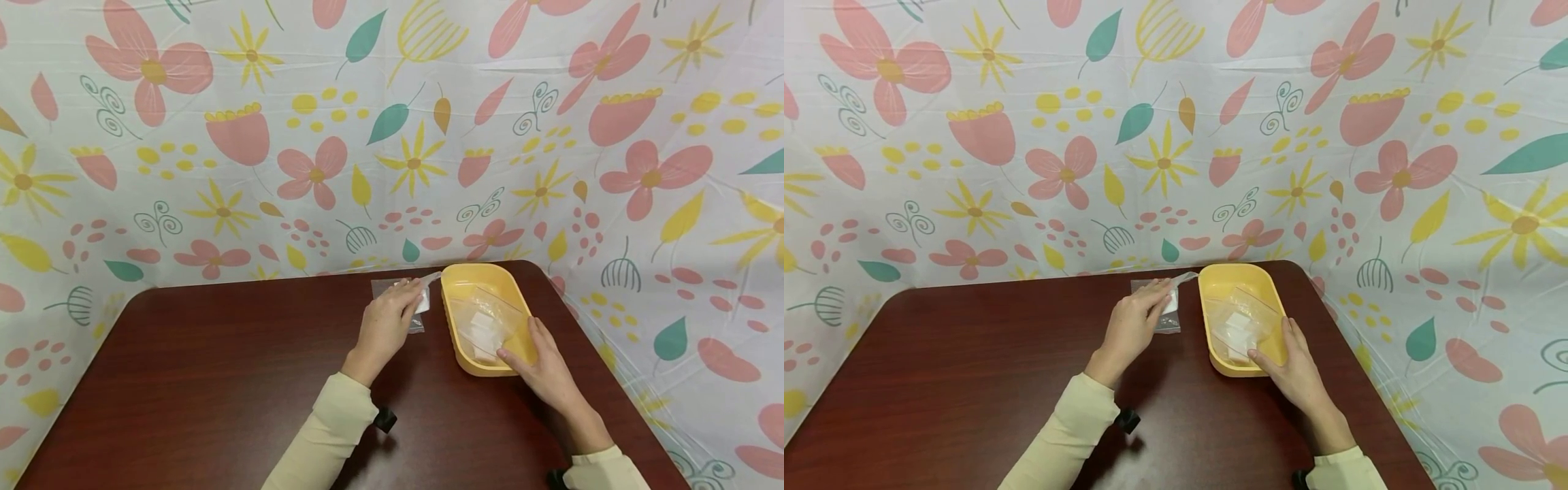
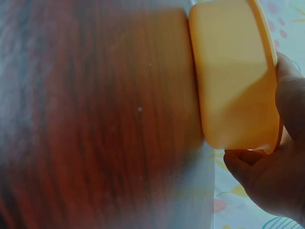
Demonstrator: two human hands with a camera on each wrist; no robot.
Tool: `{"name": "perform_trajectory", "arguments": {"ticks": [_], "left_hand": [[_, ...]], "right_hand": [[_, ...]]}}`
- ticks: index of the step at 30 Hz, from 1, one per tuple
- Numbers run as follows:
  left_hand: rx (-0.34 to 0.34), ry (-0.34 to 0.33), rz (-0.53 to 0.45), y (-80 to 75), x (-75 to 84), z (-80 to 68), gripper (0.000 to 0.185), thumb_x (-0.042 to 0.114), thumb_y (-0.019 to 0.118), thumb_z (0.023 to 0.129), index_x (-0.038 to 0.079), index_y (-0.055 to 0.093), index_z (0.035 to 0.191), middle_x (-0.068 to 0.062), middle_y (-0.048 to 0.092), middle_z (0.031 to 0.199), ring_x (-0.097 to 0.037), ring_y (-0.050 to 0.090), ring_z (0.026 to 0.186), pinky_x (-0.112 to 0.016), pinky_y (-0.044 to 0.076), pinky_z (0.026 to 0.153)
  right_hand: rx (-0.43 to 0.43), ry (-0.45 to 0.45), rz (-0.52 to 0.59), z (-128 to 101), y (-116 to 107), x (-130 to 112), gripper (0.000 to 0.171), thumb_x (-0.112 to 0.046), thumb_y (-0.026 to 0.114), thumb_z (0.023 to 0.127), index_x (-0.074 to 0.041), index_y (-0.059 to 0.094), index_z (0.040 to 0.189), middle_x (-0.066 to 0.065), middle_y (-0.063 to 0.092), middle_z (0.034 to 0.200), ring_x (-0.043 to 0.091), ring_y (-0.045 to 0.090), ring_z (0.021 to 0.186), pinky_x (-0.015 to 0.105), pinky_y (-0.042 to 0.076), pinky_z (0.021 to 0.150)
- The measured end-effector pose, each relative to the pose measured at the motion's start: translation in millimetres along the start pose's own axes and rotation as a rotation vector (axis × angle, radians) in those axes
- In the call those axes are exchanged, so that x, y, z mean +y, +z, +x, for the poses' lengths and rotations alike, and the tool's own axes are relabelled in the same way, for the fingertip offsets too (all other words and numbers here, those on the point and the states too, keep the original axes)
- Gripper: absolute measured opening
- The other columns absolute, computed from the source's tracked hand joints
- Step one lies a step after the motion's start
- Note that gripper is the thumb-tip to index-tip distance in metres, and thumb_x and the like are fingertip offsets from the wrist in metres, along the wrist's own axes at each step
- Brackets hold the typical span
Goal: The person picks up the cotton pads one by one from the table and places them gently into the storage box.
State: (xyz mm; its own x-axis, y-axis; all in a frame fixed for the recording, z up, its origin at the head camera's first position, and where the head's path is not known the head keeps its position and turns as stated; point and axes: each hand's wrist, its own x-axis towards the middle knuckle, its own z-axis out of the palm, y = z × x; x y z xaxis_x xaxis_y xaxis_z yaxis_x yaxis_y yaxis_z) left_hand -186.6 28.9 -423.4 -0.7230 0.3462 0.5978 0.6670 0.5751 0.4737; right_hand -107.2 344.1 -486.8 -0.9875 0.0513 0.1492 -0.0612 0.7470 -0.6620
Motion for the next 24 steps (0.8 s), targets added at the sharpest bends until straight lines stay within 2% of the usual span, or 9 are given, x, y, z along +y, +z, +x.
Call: {"name": "perform_trajectory", "arguments": {"ticks": [6, 18, 24], "left_hand": [[-0.021, 0.014, -0.02, 12.6, 11.1, 3.5, 0.032, 0.023, 0.06, 0.103, 0.013, 0.068, 0.133, -0.004, 0.065, 0.133, -0.02, 0.058, 0.127, -0.039, 0.046, 0.106], [-0.099, 0.071, 0.048, 41.2, 27.2, 5.6, 0.033, 0.026, 0.059, 0.104, 0.017, 0.068, 0.134, 0.0, 0.064, 0.134, -0.019, 0.058, 0.127, -0.033, 0.044, 0.108], [-0.146, 0.045, 0.066, 53.5, 27.9, 5.6, 0.032, 0.029, 0.059, 0.103, 0.019, 0.069, 0.133, 0.003, 0.064, 0.134, -0.018, 0.052, 0.133, -0.036, 0.048, 0.103]], "right_hand": [[0.003, 0.0, 0.001, 1, 0, 0, 0.105, -0.044, 0.073, 0.092, 0.008, 0.009, 0.157, 0.034, 0.009, 0.161, 0.054, 0.015, 0.145, 0.07, 0.02, 0.111], [0.006, 0.001, 0.008, -1, 0, 0, 0.104, -0.043, 0.073, 0.092, 0.009, 0.01, 0.157, 0.034, 0.01, 0.161, 0.054, 0.015, 0.145, 0.07, 0.02, 0.111], [0.015, -0.013, 0.01, 0, 1, 0, 0.103, -0.042, 0.073, 0.092, 0.009, 0.011, 0.157, 0.034, 0.011, 0.16, 0.054, 0.016, 0.144, 0.07, 0.021, 0.11]]}}
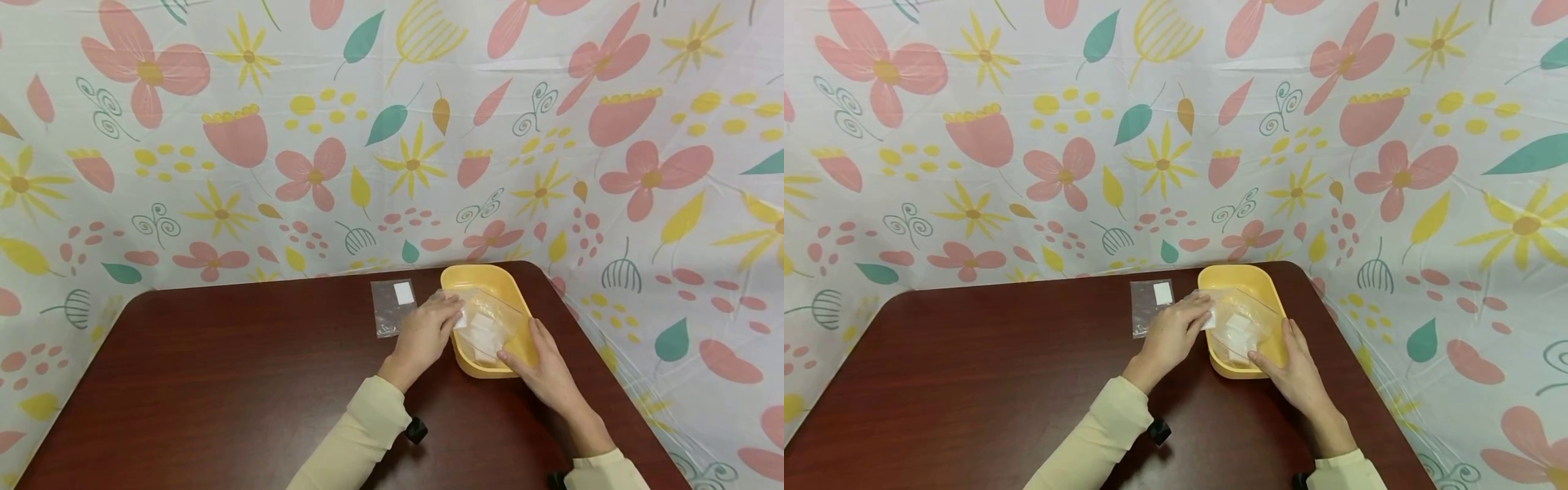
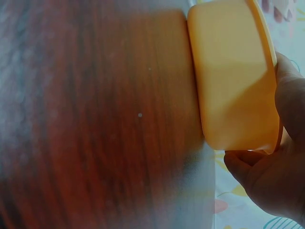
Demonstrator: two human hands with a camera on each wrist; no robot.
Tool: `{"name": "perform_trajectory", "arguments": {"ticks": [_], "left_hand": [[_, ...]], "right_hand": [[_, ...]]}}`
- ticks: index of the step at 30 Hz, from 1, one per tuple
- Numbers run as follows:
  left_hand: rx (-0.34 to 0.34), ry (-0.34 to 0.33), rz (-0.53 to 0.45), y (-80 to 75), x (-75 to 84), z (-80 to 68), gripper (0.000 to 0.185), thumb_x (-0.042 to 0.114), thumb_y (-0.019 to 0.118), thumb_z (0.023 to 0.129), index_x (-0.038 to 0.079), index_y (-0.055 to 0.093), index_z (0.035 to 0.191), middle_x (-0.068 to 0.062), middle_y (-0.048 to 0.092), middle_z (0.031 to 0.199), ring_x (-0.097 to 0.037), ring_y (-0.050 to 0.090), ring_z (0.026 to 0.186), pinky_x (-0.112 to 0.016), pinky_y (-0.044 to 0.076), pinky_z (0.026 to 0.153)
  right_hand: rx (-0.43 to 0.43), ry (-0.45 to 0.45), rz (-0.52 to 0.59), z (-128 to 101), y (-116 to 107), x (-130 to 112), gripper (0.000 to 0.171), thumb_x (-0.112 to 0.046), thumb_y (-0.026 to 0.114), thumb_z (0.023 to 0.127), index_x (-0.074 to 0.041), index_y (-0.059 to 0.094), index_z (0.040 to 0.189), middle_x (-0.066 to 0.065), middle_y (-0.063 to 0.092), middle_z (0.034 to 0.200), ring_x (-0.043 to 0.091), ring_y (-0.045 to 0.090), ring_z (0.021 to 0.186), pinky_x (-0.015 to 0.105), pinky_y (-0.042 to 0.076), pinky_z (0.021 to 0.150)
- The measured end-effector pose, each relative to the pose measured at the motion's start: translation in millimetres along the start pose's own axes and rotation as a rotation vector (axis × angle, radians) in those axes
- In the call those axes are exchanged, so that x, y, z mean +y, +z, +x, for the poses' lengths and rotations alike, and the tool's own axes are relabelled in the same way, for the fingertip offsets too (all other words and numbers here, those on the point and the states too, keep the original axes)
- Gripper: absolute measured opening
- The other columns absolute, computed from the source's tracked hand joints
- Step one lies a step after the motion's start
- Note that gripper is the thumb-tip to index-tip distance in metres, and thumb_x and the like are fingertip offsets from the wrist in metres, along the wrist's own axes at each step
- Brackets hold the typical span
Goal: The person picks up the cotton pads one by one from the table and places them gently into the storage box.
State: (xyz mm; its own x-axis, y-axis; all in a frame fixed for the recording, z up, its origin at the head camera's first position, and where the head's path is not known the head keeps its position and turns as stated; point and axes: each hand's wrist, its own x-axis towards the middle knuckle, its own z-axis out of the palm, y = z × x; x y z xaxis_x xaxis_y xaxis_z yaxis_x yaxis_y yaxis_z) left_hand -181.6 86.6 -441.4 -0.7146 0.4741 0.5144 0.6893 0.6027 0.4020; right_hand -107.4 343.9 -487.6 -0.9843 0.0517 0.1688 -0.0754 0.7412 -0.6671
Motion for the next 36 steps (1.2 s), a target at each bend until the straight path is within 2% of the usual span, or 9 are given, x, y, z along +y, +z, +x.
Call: {"name": "perform_trajectory", "arguments": {"ticks": [4, 10, 15, 22, 28, 36], "left_hand": [[-0.051, -0.019, -0.001, 7.1, 1.7, 0.9, 0.033, 0.03, 0.057, 0.104, 0.021, 0.068, 0.134, 0.005, 0.062, 0.136, -0.021, 0.052, 0.133, -0.038, 0.049, 0.102], [-0.075, 0.002, -0.008, 18.3, 3.9, 4.9, 0.032, 0.029, 0.058, 0.104, 0.02, 0.068, 0.133, 0.003, 0.063, 0.136, -0.021, 0.057, 0.129, -0.036, 0.05, 0.101], [-0.111, 0.007, 0.025, 29.8, 6.2, 7.3, 0.031, 0.028, 0.059, 0.104, 0.02, 0.07, 0.131, 0.003, 0.064, 0.134, -0.019, 0.058, 0.127, -0.035, 0.053, 0.096], [-0.179, 0.014, 0.102, 46.1, 13.1, 11.8, 0.03, 0.032, 0.057, 0.104, 0.025, 0.07, 0.131, 0.007, 0.064, 0.134, -0.014, 0.057, 0.128, -0.032, 0.053, 0.096], [-0.221, 0.03, 0.134, 51.9, 17.6, 14.1, 0.03, 0.033, 0.056, 0.105, 0.026, 0.07, 0.131, 0.007, 0.064, 0.134, -0.015, 0.057, 0.127, -0.032, 0.051, 0.098], [-0.291, 0.085, 0.287, 61.1, 24.8, 20.6, 0.029, 0.036, 0.054, 0.105, 0.032, 0.07, 0.129, 0.012, 0.065, 0.132, -0.011, 0.058, 0.125, -0.028, 0.052, 0.096]], "right_hand": [[-0.003, -0.001, -0.001, 0, 0, -1, 0.104, -0.042, 0.074, 0.092, 0.009, 0.01, 0.157, 0.035, 0.011, 0.16, 0.055, 0.017, 0.144, 0.07, 0.022, 0.11], [0.003, -0.017, -0.007, 0, 0, -1, 0.102, -0.04, 0.074, 0.093, 0.009, 0.011, 0.157, 0.036, 0.013, 0.159, 0.056, 0.018, 0.143, 0.071, 0.023, 0.109], [-0.005, -0.012, -0.007, 0, 0, 0, 0.102, -0.04, 0.073, 0.093, 0.008, 0.01, 0.157, 0.036, 0.012, 0.159, 0.056, 0.018, 0.143, 0.071, 0.023, 0.108], [0.003, -0.022, 0.001, 0, 0, 0, 0.102, -0.039, 0.074, 0.093, 0.01, 0.011, 0.156, 0.036, 0.012, 0.159, 0.056, 0.017, 0.143, 0.071, 0.022, 0.109], [0.001, -0.021, 0.006, 0, 1, -1, 0.102, -0.04, 0.073, 0.093, 0.011, 0.011, 0.156, 0.035, 0.011, 0.16, 0.055, 0.016, 0.144, 0.071, 0.022, 0.109], [0.008, -0.022, 0.012, 0, 2, 1, 0.102, -0.039, 0.074, 0.092, 0.011, 0.012, 0.156, 0.035, 0.011, 0.16, 0.055, 0.016, 0.144, 0.07, 0.021, 0.11]]}}
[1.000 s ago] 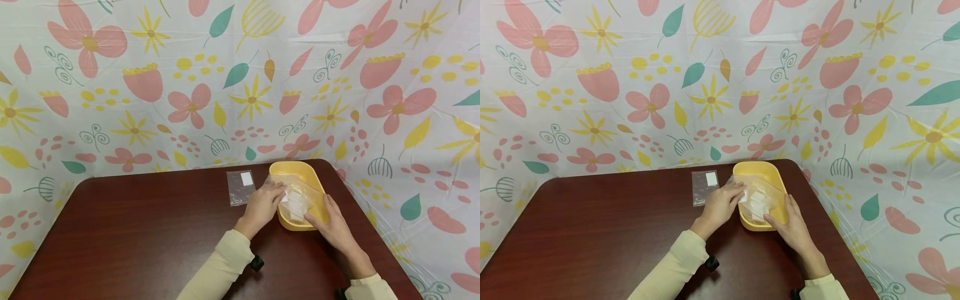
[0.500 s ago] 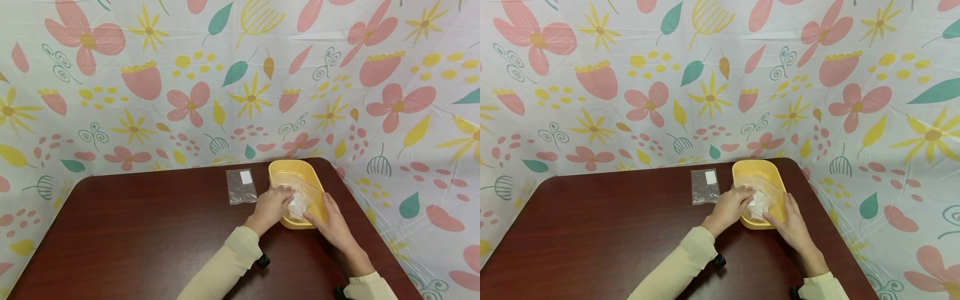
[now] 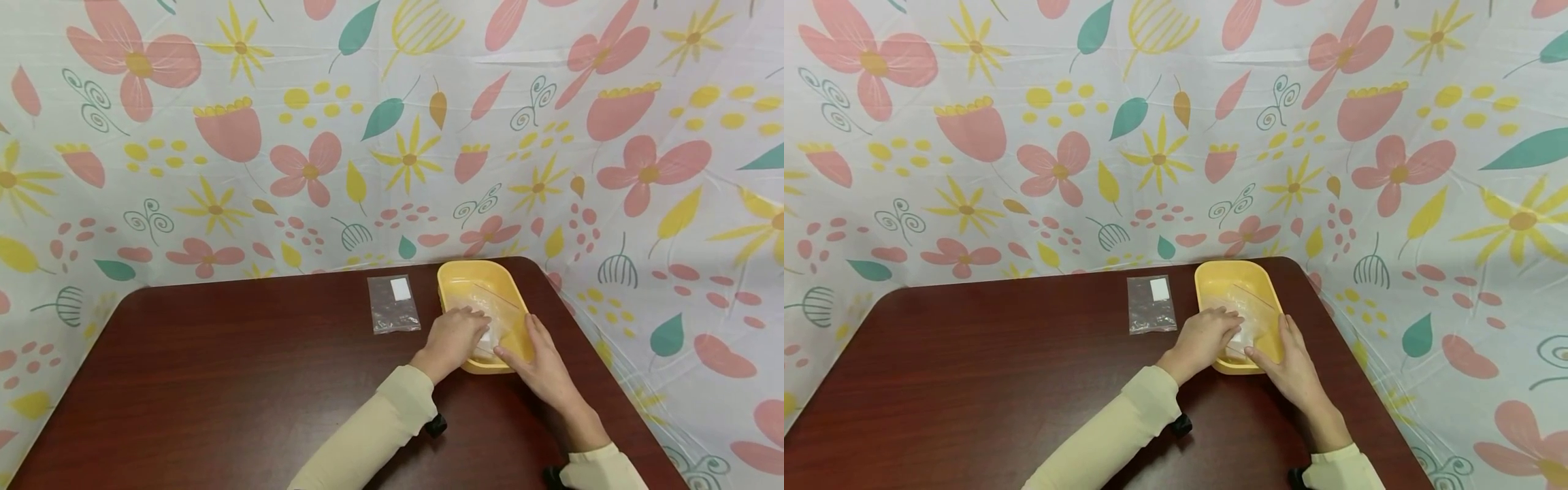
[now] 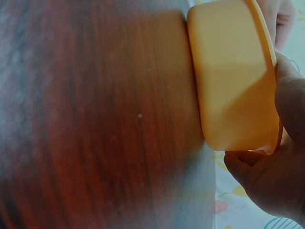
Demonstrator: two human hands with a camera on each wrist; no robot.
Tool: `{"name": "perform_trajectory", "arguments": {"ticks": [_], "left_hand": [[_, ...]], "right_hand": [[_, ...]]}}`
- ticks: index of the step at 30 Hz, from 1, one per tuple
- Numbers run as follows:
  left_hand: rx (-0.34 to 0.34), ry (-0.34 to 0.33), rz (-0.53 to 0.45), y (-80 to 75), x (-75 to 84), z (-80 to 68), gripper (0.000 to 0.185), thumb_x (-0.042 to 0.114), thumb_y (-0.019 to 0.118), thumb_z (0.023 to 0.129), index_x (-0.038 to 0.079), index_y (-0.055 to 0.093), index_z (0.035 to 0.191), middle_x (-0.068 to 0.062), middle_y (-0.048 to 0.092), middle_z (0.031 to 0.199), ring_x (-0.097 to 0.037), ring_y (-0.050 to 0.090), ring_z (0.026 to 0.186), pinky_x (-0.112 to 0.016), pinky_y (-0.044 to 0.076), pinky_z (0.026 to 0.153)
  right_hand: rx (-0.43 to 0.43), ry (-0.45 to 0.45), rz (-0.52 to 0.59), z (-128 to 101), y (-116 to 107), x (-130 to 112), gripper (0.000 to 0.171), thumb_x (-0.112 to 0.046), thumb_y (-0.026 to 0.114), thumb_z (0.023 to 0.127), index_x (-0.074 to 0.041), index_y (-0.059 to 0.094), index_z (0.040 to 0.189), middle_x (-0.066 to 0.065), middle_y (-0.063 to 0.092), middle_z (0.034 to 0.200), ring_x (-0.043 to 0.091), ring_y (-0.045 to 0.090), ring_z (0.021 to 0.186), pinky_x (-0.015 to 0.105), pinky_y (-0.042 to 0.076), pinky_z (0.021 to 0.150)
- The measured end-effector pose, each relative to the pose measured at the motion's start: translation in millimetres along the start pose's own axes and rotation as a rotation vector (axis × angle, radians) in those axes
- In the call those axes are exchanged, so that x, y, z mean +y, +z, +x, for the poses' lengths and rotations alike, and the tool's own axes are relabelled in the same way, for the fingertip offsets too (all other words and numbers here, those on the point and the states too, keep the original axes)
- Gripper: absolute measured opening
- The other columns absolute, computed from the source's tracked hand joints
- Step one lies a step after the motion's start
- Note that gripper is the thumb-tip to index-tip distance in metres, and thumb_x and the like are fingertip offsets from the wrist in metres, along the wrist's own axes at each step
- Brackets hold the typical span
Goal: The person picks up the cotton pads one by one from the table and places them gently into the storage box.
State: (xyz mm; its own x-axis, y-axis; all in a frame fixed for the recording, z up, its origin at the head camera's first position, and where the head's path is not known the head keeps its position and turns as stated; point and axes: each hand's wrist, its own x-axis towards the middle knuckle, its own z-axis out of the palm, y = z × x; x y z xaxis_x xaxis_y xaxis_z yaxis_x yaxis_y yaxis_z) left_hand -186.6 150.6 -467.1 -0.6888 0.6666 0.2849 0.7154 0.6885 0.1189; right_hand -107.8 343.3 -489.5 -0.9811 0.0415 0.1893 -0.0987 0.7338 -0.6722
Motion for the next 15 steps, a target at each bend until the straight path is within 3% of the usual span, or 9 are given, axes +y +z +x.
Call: {"name": "perform_trajectory", "arguments": {"ticks": [8, 15], "left_hand": [[-0.048, 0.009, 0.061, 5.0, 9.7, 11.0, 0.024, 0.038, 0.056, 0.104, 0.036, 0.073, 0.121, 0.019, 0.069, 0.118, -0.006, 0.065, 0.108, -0.023, 0.052, 0.088], [-0.114, -0.028, 0.05, 7.2, 13.7, 16.6, 0.022, 0.039, 0.055, 0.105, 0.037, 0.076, 0.11, 0.017, 0.072, 0.1, -0.007, 0.066, 0.089, -0.025, 0.054, 0.076]], "right_hand": [[-0.006, 0.011, 0.006, -1, 0, -1, 0.102, -0.039, 0.074, 0.093, 0.01, 0.011, 0.156, 0.035, 0.011, 0.16, 0.053, 0.014, 0.145, 0.07, 0.021, 0.11], [-0.011, 0.022, -0.001, 0, -2, -4, 0.102, -0.038, 0.075, 0.092, 0.009, 0.012, 0.156, 0.035, 0.012, 0.16, 0.052, 0.015, 0.146, 0.068, 0.022, 0.111]]}}
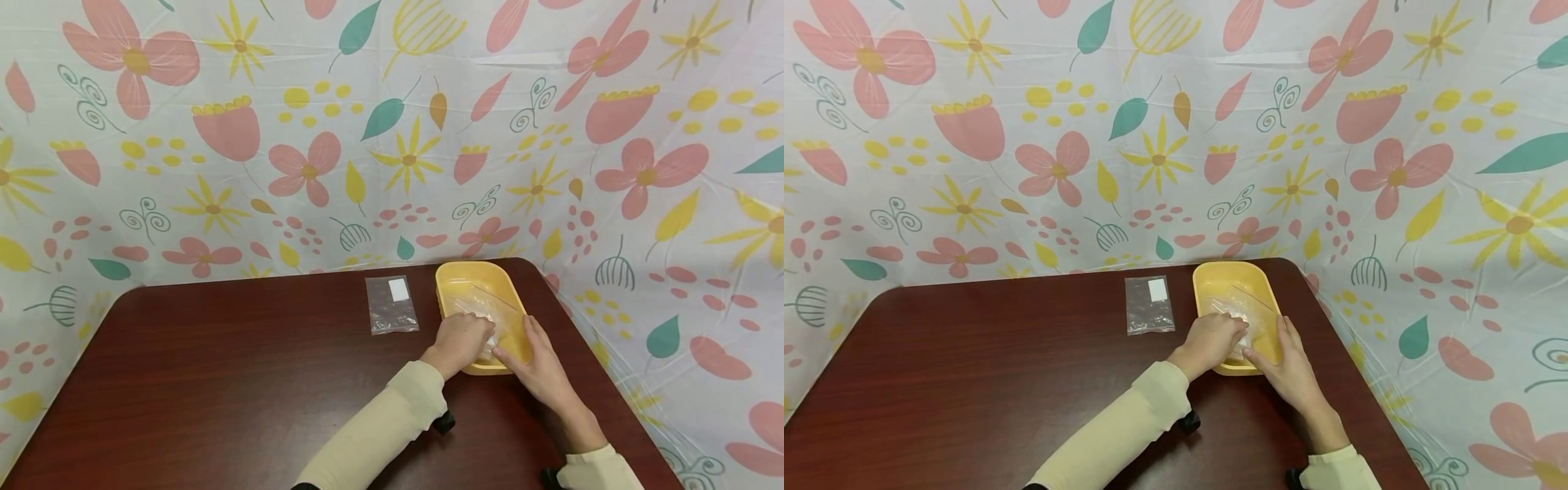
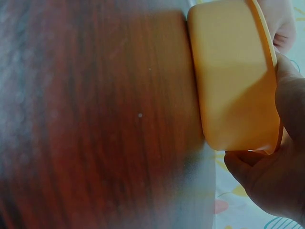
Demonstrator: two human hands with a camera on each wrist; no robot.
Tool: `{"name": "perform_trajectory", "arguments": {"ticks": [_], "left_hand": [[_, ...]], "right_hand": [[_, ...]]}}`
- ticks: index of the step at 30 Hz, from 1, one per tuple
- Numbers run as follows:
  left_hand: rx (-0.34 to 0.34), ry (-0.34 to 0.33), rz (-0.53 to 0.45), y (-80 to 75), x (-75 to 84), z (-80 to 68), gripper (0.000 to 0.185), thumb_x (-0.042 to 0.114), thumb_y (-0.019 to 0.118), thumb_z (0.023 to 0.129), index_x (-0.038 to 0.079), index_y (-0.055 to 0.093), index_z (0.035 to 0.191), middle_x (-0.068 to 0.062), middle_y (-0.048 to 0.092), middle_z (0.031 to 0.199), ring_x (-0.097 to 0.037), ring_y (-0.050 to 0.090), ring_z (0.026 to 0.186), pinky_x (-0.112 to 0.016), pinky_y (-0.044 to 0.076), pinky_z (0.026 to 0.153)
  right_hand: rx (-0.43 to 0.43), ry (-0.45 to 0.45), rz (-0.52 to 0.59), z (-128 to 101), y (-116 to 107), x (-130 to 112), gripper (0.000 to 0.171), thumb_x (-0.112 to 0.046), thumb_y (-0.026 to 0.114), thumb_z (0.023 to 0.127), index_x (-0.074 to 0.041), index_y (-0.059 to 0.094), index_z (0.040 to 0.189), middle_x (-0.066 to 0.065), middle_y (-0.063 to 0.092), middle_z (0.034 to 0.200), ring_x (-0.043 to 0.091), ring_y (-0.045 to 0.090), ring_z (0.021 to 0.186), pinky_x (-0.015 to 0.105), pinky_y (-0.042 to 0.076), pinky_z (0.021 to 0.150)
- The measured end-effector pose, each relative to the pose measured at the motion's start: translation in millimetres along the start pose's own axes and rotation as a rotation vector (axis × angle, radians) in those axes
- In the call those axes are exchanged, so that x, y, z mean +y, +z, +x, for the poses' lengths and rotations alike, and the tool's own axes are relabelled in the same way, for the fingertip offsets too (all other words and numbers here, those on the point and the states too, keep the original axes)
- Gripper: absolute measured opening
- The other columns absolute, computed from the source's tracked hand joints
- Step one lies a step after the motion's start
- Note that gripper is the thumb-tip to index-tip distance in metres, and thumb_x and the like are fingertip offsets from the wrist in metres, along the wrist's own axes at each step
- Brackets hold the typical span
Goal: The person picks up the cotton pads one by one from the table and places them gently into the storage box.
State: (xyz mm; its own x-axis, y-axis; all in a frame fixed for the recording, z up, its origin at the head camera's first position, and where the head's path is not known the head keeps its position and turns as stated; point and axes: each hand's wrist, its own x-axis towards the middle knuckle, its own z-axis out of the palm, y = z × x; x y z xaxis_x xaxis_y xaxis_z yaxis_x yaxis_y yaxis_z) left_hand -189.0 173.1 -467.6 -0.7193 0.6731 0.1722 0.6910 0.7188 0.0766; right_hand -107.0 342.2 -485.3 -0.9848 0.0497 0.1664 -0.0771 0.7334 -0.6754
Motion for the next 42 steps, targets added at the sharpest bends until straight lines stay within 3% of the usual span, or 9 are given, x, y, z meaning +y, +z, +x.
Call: {"name": "perform_trajectory", "arguments": {"ticks": [10, 21, 26, 33, 42], "left_hand": [[-0.023, -0.006, -0.039, 0.0, 0.0, 0.0, 0.029, 0.04, 0.053, 0.105, 0.037, 0.069, 0.129, 0.017, 0.071, 0.114, -0.007, 0.068, 0.094, -0.026, 0.055, 0.075], [0.049, 0.031, -0.083, -1.1, -6.4, -7.0, 0.025, 0.039, 0.052, 0.106, 0.035, 0.072, 0.12, 0.018, 0.071, 0.104, -0.004, 0.065, 0.09, -0.024, 0.054, 0.072], [0.094, 0.06, -0.089, -3.1, -10.6, -12.1, 0.026, 0.038, 0.051, 0.106, 0.032, 0.072, 0.119, 0.017, 0.07, 0.108, -0.006, 0.066, 0.092, -0.024, 0.055, 0.074], [0.172, 0.057, -0.157, -14.0, -24.1, -25.2, 0.031, 0.035, 0.05, 0.107, 0.026, 0.07, 0.128, 0.01, 0.067, 0.128, -0.015, 0.061, 0.123, -0.032, 0.053, 0.095], [0.251, 0.009, -0.27, -31.1, -43.9, -39.3, 0.031, 0.031, 0.054, 0.106, 0.021, 0.07, 0.13, 0.004, 0.066, 0.132, -0.018, 0.058, 0.127, -0.035, 0.047, 0.105]], "right_hand": [[-0.007, 0.003, 0.0, -1, -1, -2, 0.102, -0.038, 0.075, 0.092, 0.009, 0.011, 0.157, 0.034, 0.011, 0.161, 0.052, 0.015, 0.146, 0.068, 0.022, 0.111], [0.005, -0.013, 0.0, -1, 1, 1, 0.102, -0.037, 0.075, 0.092, 0.009, 0.012, 0.157, 0.034, 0.011, 0.16, 0.053, 0.016, 0.145, 0.068, 0.022, 0.111], [0.013, -0.02, -0.001, 0, 1, 1, 0.102, -0.036, 0.076, 0.091, 0.01, 0.012, 0.156, 0.035, 0.012, 0.16, 0.054, 0.016, 0.145, 0.069, 0.022, 0.11], [0.009, -0.017, -0.015, 1, 0, 1, 0.102, -0.037, 0.075, 0.092, 0.011, 0.012, 0.156, 0.035, 0.012, 0.16, 0.054, 0.017, 0.144, 0.069, 0.022, 0.11], [-0.001, -0.008, -0.015, 1, 0, 2, 0.102, -0.038, 0.075, 0.092, 0.01, 0.011, 0.156, 0.035, 0.011, 0.16, 0.054, 0.017, 0.144, 0.069, 0.022, 0.11]]}}
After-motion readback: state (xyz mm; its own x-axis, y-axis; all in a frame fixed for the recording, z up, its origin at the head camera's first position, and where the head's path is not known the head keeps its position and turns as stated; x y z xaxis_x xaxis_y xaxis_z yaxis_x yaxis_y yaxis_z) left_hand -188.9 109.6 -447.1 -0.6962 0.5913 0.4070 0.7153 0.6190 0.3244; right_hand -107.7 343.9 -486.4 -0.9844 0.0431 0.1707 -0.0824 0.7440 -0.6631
